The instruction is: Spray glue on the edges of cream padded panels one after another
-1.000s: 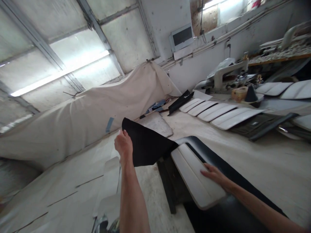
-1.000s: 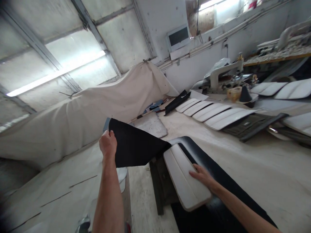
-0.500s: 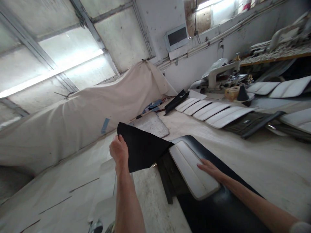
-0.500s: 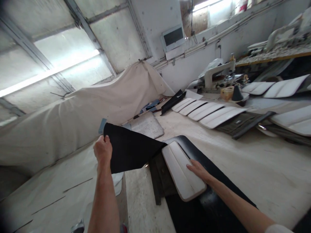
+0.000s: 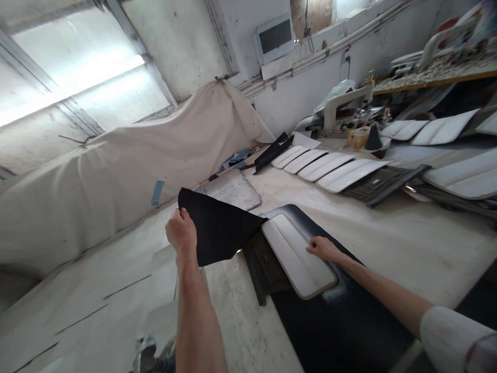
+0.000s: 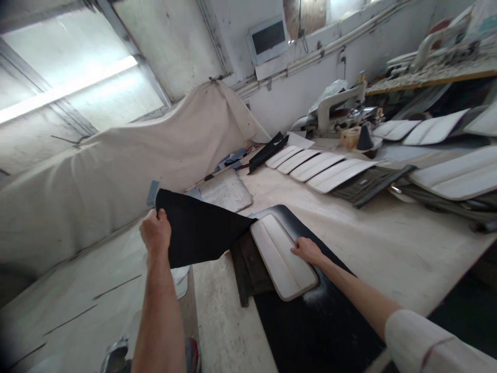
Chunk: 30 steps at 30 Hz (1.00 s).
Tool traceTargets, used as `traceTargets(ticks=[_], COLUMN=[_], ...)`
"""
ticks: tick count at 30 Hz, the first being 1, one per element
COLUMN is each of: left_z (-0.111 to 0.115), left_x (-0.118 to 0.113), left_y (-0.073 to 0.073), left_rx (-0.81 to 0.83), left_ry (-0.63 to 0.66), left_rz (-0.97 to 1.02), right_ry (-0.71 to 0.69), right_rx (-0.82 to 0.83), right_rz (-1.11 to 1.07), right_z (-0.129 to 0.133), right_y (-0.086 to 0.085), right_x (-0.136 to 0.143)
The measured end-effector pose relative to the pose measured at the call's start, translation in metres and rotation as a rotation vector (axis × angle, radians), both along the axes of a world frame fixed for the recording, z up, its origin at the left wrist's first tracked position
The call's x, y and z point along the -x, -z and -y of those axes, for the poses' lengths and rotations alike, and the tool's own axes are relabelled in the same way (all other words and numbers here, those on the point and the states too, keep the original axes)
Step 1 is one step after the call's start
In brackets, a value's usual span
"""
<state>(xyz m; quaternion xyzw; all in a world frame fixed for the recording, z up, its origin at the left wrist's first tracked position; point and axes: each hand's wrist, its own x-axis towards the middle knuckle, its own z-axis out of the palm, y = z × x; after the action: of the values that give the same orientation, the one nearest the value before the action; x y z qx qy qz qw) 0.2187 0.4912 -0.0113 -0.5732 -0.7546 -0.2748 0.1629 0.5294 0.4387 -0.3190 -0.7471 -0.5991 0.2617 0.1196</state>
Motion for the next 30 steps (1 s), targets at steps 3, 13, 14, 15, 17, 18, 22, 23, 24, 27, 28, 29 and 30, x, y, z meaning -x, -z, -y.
traceTargets(ticks=[3, 13, 14, 15, 17, 18, 22, 23, 24, 27, 28, 29, 30], left_z=[-0.001, 0.0, 0.0, 0.001, 0.001, 0.001, 0.001, 0.001, 0.001, 0.001, 0.002, 0.004, 0.007], left_x=[0.002, 0.004, 0.004, 0.004, 0.004, 0.004, 0.003, 0.003, 0.003, 0.004, 0.005, 0.006, 0.006], left_y=[0.001, 0.001, 0.001, 0.002, 0.003, 0.003, 0.006, 0.007, 0.008, 0.008, 0.007, 0.005, 0.004], left_rx=[-0.014, -0.024, -0.02, -0.015, -0.005, -0.002, 0.002, 0.001, -0.002, -0.012, -0.017, -0.021, -0.024], left_ry=[-0.004, 0.007, 0.013, 0.018, 0.026, 0.027, 0.026, 0.027, 0.026, 0.022, 0.022, 0.023, 0.029], left_rz=[-0.003, 0.005, 0.008, 0.011, 0.018, 0.021, 0.029, 0.031, 0.034, 0.052, 0.062, 0.073, 0.086], right_ry=[0.0, 0.047, 0.039, 0.028, 0.0, -0.017, -0.122, -0.15, -0.172, -0.182, -0.175, -0.172, -0.171], right_rx=[-0.005, -0.165, -0.197, -0.23, -0.293, -0.324, -0.407, -0.406, -0.395, -0.335, -0.314, -0.299, -0.287], right_rz=[0.037, 0.222, 0.24, 0.254, 0.266, 0.266, 0.254, 0.254, 0.255, 0.263, 0.265, 0.265, 0.264], right_z=[0.0, 0.016, 0.016, 0.016, 0.014, 0.013, 0.007, 0.005, 0.004, -0.002, -0.004, -0.006, -0.008], right_y=[0.001, -0.007, -0.012, -0.017, -0.028, -0.033, -0.04, -0.038, -0.035, -0.026, -0.024, -0.023, -0.022], right_x=[0.001, 0.019, 0.022, 0.027, 0.04, 0.05, 0.102, 0.114, 0.124, 0.129, 0.123, 0.112, 0.1])
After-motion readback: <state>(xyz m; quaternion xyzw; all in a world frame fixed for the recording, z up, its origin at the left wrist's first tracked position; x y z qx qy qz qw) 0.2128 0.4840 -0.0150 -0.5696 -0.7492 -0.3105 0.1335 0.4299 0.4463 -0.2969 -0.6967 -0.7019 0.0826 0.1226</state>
